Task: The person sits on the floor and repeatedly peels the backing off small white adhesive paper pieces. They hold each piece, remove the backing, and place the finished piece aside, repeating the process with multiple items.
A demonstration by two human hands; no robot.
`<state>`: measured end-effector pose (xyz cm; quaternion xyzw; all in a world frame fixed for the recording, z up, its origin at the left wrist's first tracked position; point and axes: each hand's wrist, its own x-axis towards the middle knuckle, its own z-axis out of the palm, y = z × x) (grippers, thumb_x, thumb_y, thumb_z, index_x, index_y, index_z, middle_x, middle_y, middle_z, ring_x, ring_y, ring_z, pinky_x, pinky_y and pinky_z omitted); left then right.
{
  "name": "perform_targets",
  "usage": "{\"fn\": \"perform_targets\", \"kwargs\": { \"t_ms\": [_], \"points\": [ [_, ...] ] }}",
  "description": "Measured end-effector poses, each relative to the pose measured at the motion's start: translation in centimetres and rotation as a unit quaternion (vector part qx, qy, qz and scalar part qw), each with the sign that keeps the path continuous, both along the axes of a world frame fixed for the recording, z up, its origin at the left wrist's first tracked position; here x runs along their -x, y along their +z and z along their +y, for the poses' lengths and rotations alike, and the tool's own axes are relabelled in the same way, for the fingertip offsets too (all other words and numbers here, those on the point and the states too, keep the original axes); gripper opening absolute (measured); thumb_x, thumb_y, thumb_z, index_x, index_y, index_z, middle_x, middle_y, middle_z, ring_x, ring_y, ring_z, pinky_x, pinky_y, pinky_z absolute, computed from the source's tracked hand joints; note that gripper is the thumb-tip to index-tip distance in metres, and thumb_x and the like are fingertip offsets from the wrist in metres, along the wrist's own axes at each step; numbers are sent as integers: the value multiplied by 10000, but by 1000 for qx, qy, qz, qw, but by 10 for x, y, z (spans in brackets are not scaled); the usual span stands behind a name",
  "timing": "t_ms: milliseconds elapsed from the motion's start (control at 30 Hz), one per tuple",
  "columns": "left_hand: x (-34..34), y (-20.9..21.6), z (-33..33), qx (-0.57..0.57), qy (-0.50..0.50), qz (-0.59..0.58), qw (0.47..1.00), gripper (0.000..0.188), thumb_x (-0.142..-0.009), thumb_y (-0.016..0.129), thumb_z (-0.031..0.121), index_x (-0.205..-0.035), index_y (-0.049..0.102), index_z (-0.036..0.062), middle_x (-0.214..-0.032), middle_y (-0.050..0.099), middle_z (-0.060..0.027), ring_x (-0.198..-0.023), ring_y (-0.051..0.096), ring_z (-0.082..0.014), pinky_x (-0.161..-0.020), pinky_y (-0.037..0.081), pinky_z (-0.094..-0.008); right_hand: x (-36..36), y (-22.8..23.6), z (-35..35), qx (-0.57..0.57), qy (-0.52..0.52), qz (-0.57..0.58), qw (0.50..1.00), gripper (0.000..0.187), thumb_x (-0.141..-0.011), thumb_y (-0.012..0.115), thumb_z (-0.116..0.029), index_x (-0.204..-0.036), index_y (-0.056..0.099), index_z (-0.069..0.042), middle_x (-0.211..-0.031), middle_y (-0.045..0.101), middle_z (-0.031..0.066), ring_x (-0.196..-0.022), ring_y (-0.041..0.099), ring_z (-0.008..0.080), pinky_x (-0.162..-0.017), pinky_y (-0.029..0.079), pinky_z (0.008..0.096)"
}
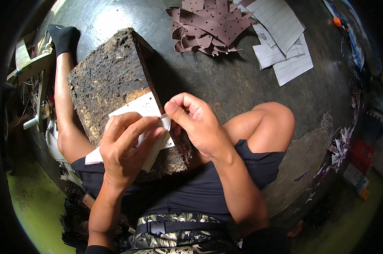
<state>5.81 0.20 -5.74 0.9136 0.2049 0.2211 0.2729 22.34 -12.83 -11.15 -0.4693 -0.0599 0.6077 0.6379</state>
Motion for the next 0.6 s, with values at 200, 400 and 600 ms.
{"fn": "perform_targets", "kwargs": {
  "t_ms": [200,400,600],
  "points": [
    [-1,2,1,-6,1,8,1000,275,-875,965,167,-1125,858,125,-1008,740,-41,-810,660,-241,-701,545,-396,8,0,5,-19,-3,-74,997,247,-1131,812,-310,-1115,706,-88,-930,642,-71,-837,563,13,-743,501,216],
    [-1,2,2,-15,1,5,1000,283,-861,971,181,-1116,857,132,-994,734,-31,-804,638,-240,-699,523,-389,-1,-8,0,-37,4,30,999,201,-1145,782,-247,-1149,706,-61,-1034,707,-40,-942,631,38,-859,533,235],
    [0,1,3,-22,-6,10,1000,291,-854,972,170,-1117,858,122,-990,735,-38,-807,638,-242,-699,521,-390,1,-12,1,-8,-17,0,1000,268,-1109,826,-333,-1104,724,-86,-978,720,-43,-871,624,35,-786,519,229]
  ]
}}
